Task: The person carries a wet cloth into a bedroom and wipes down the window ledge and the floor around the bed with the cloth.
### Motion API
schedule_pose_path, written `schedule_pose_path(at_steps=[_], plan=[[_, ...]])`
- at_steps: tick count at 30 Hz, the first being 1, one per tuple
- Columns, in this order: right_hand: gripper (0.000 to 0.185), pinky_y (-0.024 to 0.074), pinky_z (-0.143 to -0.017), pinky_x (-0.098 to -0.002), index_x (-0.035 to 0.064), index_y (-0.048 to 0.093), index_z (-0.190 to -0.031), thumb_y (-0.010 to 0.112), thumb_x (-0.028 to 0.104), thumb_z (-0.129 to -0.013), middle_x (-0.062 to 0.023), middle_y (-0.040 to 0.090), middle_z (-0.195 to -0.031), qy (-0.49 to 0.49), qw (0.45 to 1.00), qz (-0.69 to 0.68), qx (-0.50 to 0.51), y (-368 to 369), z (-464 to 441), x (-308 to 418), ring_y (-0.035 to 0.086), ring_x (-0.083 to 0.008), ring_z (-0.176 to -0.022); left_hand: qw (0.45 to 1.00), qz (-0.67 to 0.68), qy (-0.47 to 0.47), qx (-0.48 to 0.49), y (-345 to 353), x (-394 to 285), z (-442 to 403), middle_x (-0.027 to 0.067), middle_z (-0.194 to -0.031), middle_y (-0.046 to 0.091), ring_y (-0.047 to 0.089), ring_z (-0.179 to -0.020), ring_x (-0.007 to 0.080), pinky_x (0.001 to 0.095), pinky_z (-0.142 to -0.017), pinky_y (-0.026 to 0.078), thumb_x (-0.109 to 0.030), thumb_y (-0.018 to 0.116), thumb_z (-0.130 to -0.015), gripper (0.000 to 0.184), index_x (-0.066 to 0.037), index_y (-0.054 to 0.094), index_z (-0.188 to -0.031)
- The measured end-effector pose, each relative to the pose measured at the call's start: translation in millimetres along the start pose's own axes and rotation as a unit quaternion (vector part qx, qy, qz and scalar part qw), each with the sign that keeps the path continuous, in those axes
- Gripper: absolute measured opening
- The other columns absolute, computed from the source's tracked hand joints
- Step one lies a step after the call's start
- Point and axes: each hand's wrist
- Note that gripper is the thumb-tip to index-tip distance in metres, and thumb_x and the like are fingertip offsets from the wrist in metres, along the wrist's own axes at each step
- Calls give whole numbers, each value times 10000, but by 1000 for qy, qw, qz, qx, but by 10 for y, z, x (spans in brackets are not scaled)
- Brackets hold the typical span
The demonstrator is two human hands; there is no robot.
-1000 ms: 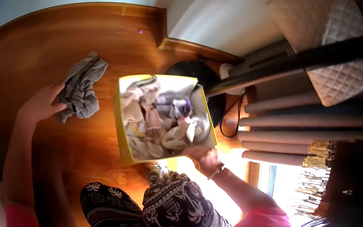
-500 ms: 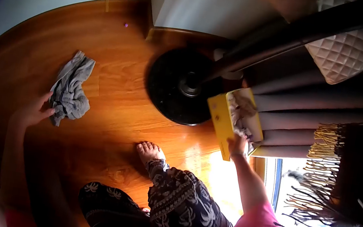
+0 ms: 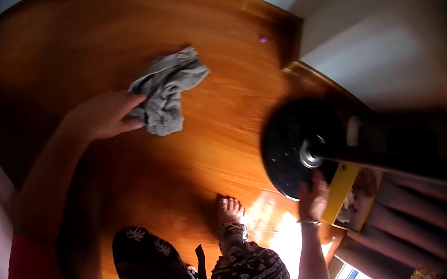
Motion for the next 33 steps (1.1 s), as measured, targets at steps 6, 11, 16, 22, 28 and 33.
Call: schedule_pose_path(at_steps=[6,11,16,22,28,33], plan=[[1385,215,-1105,-575,155,-17,-1515,877,502,-517,-231,-111,-1546,-226,914,-265,209,550,-881,3261,1,-478,-1417,993,-16,-87,80,-26,-37,-3,178,-1097,605,579,-1033,360,438,-880,462,-300,599,-880,387,-47,550,-1168],[1122,42,-956,-798,343,47,-1517,718,602,-656,-200,-134,-1562,-154,939,-34,307,1453,-1367,4814,-121,-498,-1403,996,-47,-70,8,129,-58,7,156,-1061,606,590,-1006,324,420,-858,463,-296,597,-887,316,-42,565,-1072],[848,267,-1061,-581,263,447,-1356,816,397,-604,-157,238,-1513,-311,928,-108,175,1789,-1829,5489,224,-407,-1374,992,-21,-124,24,137,-45,21,139,-1083,589,593,-983,313,417,-854,452,-291,585,-903,375,-37,512,-1169],[680,390,-1026,-359,162,533,-1262,816,277,-654,-157,468,-1351,-319,830,-415,193,1266,-2501,4927,481,-311,-1212,981,-62,-167,70,83,-58,57,139,-1080,581,595,-975,306,419,-857,441,-272,581,-913,506,-24,419,-1323],[349,425,-968,-398,139,574,-1224,630,216,-889,-141,560,-1261,-237,965,-41,-103,1633,-3729,2289,511,-304,-1177,993,-3,-117,-2,193,-121,8,144,-1122,583,584,-999,315,429,-889,434,-260,597,-903,517,-34,424,-1335],[258,493,-874,-416,169,623,-1127,639,195,-871,-95,608,-1196,-199,979,-20,37,1855,-4102,1669,589,-300,-1055,990,-42,-133,16,248,-108,-97,162,-1155,577,574,-1024,323,435,-910,429,-274,602,-897,553,-41,410,-1361]])
Point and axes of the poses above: each hand's wrist, its own z-axis away from the middle knuckle, its own y-axis out of the palm, x = y × z
